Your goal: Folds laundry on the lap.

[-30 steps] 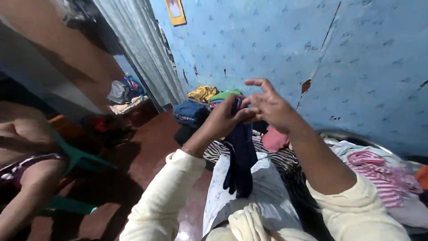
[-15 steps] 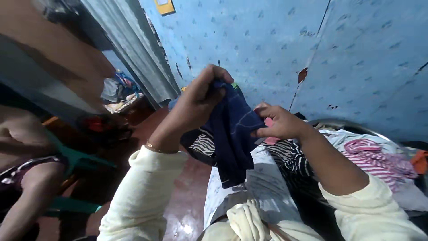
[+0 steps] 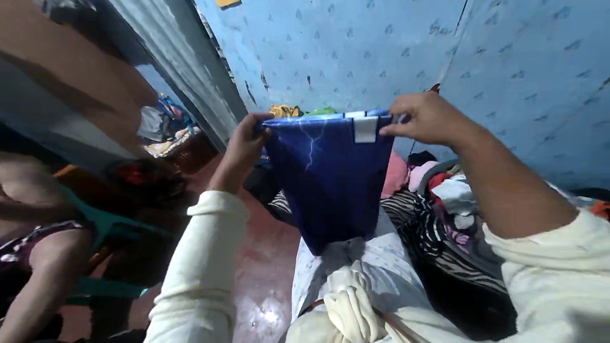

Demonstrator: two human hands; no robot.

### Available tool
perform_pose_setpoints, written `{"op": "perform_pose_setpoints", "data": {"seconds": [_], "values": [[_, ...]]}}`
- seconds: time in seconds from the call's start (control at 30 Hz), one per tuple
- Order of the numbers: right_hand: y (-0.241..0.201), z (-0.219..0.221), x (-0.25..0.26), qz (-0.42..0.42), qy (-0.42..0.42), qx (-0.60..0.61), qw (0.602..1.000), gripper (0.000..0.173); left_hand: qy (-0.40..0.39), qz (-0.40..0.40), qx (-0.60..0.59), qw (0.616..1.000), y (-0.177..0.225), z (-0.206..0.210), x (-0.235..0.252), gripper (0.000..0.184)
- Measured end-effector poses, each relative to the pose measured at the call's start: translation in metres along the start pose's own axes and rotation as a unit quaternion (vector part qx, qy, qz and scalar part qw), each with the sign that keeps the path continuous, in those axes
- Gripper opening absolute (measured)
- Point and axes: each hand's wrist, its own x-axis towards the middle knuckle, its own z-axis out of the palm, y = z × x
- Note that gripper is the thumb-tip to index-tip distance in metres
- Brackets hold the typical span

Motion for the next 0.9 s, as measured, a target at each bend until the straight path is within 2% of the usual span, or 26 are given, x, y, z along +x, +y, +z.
{"op": "perform_pose_setpoints", "data": {"seconds": [0.13,0.23,0.3,0.33,0.37,0.47,0.53,0.6,0.67,0.7,0.73,0.77,0.8,0.83,0.87,0.9], "values": [[0.004,-0.010,0.019,0.060,-0.002,-0.046,0.997,0.020,0.013,-0.002,-0.050,0.999,-0.036,0.021,0.027,0.029],[0.002,-0.019,-0.003,0.070,0.030,-0.046,0.996,0.017,0.001,0.029,-0.072,0.997,-0.028,0.030,0.020,0.027],[-0.006,-0.022,-0.032,0.090,0.035,-0.034,0.995,0.027,-0.031,0.070,-0.075,0.994,-0.015,0.035,-0.001,0.024],[-0.012,-0.023,-0.051,0.106,0.024,-0.034,0.993,0.039,-0.053,0.089,-0.075,0.992,-0.008,0.038,-0.016,0.022],[-0.017,-0.022,-0.073,0.113,0.014,-0.034,0.993,0.044,-0.079,0.103,-0.075,0.989,-0.002,0.043,-0.034,0.022],[-0.016,-0.008,-0.149,0.079,-0.052,-0.020,0.995,0.020,-0.195,0.119,-0.055,0.972,-0.002,0.062,-0.102,0.017],[-0.011,0.012,-0.195,0.052,-0.125,0.039,0.990,0.025,-0.281,0.123,-0.053,0.950,-0.008,0.081,-0.146,0.013],[-0.008,0.036,-0.227,0.048,-0.194,0.120,0.973,0.021,-0.355,0.116,-0.085,0.924,-0.014,0.102,-0.176,0.010],[0.002,0.055,-0.238,0.103,-0.295,0.189,0.931,0.016,-0.430,0.076,-0.155,0.886,-0.029,0.123,-0.184,0.011],[0.014,0.064,-0.237,0.134,-0.327,0.225,0.908,0.016,-0.450,0.037,-0.200,0.870,-0.039,0.134,-0.181,0.012],[0.030,0.073,-0.234,0.173,-0.326,0.273,0.889,0.018,-0.442,-0.016,-0.257,0.859,-0.051,0.147,-0.175,0.014],[0.046,0.085,-0.231,0.229,-0.284,0.336,0.868,0.020,-0.406,-0.080,-0.321,0.852,-0.065,0.161,-0.167,0.014],[0.063,0.103,-0.228,0.292,-0.198,0.407,0.843,0.021,-0.345,-0.147,-0.390,0.841,-0.081,0.178,-0.158,0.014],[0.079,0.127,-0.226,0.351,-0.089,0.483,0.797,0.019,-0.274,-0.218,-0.463,0.814,-0.097,0.199,-0.149,0.016],[0.097,0.155,-0.226,0.391,-0.008,0.556,0.733,0.027,-0.214,-0.293,-0.525,0.770,-0.110,0.219,-0.144,0.026],[0.110,0.180,-0.224,0.436,0.015,0.589,0.681,0.043,-0.172,-0.366,-0.552,0.729,-0.118,0.238,-0.141,0.042]]}}
